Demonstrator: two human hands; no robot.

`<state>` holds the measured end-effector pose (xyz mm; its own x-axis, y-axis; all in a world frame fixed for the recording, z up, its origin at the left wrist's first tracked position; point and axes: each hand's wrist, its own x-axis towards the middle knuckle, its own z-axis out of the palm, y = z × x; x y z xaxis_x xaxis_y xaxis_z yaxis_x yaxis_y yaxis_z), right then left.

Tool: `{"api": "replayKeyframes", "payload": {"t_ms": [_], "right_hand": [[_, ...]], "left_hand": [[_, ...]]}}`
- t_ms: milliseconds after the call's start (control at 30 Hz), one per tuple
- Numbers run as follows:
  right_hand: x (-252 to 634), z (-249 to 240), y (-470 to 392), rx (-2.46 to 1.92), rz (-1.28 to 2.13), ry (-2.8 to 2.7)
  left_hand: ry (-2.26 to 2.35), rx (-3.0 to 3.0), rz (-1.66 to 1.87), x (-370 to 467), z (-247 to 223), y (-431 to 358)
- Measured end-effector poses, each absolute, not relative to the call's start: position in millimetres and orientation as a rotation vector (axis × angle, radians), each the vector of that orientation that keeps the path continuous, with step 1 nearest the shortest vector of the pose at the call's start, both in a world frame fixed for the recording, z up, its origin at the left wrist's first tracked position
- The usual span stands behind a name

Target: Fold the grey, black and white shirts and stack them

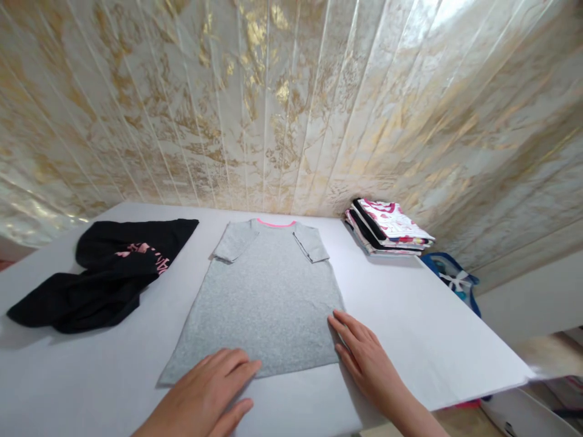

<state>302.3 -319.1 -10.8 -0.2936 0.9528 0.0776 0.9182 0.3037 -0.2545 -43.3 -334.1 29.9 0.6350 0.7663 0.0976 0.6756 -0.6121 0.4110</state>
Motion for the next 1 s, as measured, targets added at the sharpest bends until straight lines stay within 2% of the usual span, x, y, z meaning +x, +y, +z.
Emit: {"api": "replayKeyframes", "payload": {"t_ms": [133,333,533,700,1000], "right_hand": [[312.9,-3.0,-311.0,-1.651,0.409,-2.19],[307.6,7.8,-289.9,-1.767,0.396,-2.037],[318.3,11.4,-259.2,-1.882,0.502,-1.926],[333.1,10.6,-200.9,-1.9,0.519,-1.872],[303.9,15.3,-102.4,-2.278,0.42,-1.691]], "left_hand": [[1.146,2.441,0.332,-34.4,45.0,-303.9],[0.96,2.428,0.29,16.7,60.1,-251.8],[0.942,2.568,0.344,55.0,26.6,-213.7],[0.972,2.652,0.157,55.8,-5.3,-206.3],[0.943,2.59,0.222,52.7,-5.3,-207.5]]}}
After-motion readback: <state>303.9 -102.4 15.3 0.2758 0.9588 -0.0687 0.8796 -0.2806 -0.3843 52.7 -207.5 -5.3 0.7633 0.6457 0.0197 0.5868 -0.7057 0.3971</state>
